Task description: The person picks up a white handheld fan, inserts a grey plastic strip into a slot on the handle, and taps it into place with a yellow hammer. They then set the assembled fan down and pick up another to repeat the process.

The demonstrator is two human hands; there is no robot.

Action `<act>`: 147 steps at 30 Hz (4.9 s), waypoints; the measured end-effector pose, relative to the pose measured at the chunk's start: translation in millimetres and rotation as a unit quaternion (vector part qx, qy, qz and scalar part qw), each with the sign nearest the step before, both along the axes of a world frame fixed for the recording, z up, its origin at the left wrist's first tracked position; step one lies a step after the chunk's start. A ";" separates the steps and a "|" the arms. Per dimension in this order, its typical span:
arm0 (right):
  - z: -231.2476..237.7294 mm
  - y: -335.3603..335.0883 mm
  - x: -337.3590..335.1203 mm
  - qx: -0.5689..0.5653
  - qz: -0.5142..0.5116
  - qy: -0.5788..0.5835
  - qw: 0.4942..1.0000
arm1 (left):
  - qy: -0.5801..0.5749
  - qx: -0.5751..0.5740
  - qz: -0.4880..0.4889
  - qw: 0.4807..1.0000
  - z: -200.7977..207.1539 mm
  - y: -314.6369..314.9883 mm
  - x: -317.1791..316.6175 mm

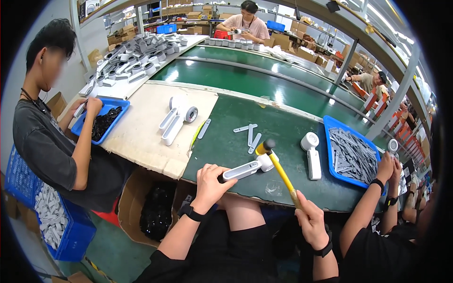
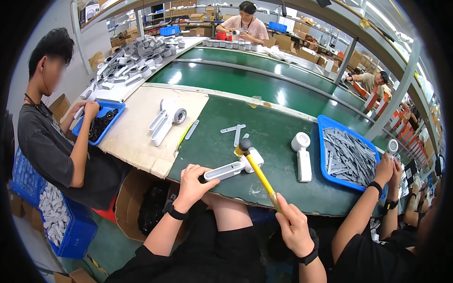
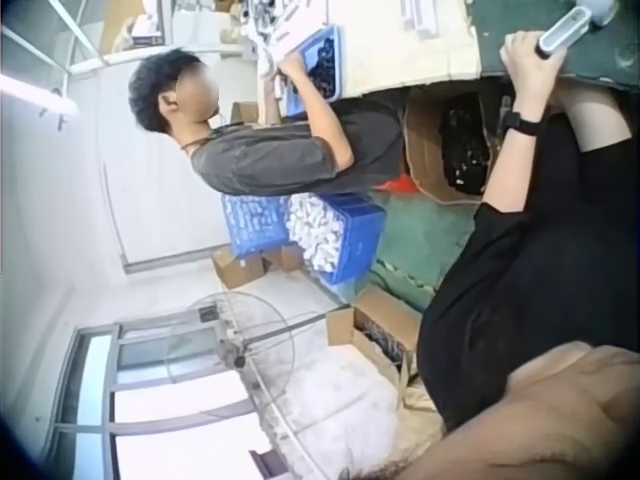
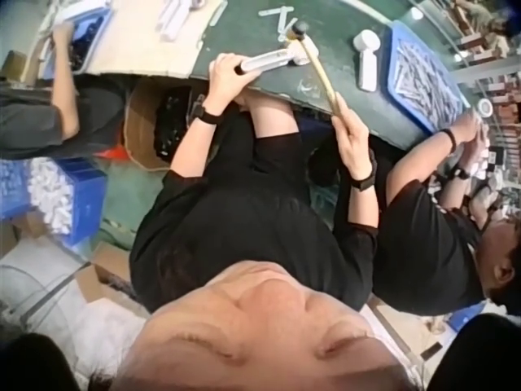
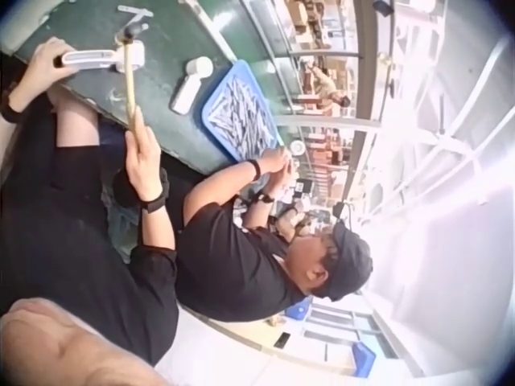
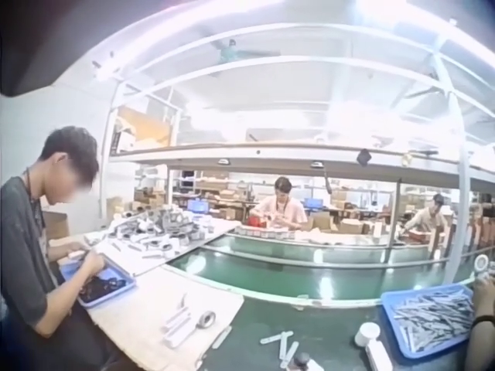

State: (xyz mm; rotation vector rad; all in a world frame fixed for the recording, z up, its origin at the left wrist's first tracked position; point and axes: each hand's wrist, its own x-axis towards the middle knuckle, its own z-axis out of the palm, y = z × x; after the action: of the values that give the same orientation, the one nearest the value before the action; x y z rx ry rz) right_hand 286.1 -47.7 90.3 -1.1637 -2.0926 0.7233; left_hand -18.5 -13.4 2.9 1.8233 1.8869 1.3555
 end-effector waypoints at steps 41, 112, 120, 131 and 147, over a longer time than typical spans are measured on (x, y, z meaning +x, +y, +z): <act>-97.1 -66.1 13.9 -0.202 -0.091 0.384 0.896 | -0.026 0.044 -0.089 0.995 16.3 18.3 26.5; -20.5 -19.3 8.5 0.023 0.021 0.107 0.994 | -0.009 0.075 -0.045 0.996 12.3 0.5 27.5; -3.9 -21.1 6.6 0.040 0.035 0.018 0.998 | -0.072 0.096 -0.053 0.991 4.9 7.0 25.5; -2.3 -14.3 8.3 0.048 0.024 0.093 0.994 | -0.066 0.056 -0.089 0.992 14.8 6.6 21.4; -12.3 -11.8 2.3 0.100 0.019 0.059 0.993 | -0.089 0.087 -0.090 0.988 8.1 20.8 30.6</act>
State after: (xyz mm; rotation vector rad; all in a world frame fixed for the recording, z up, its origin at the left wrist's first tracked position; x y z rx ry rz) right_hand 288.4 -59.4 78.1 -0.9514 -2.0404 0.5711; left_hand 12.1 7.4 11.0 1.8292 1.5187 1.6018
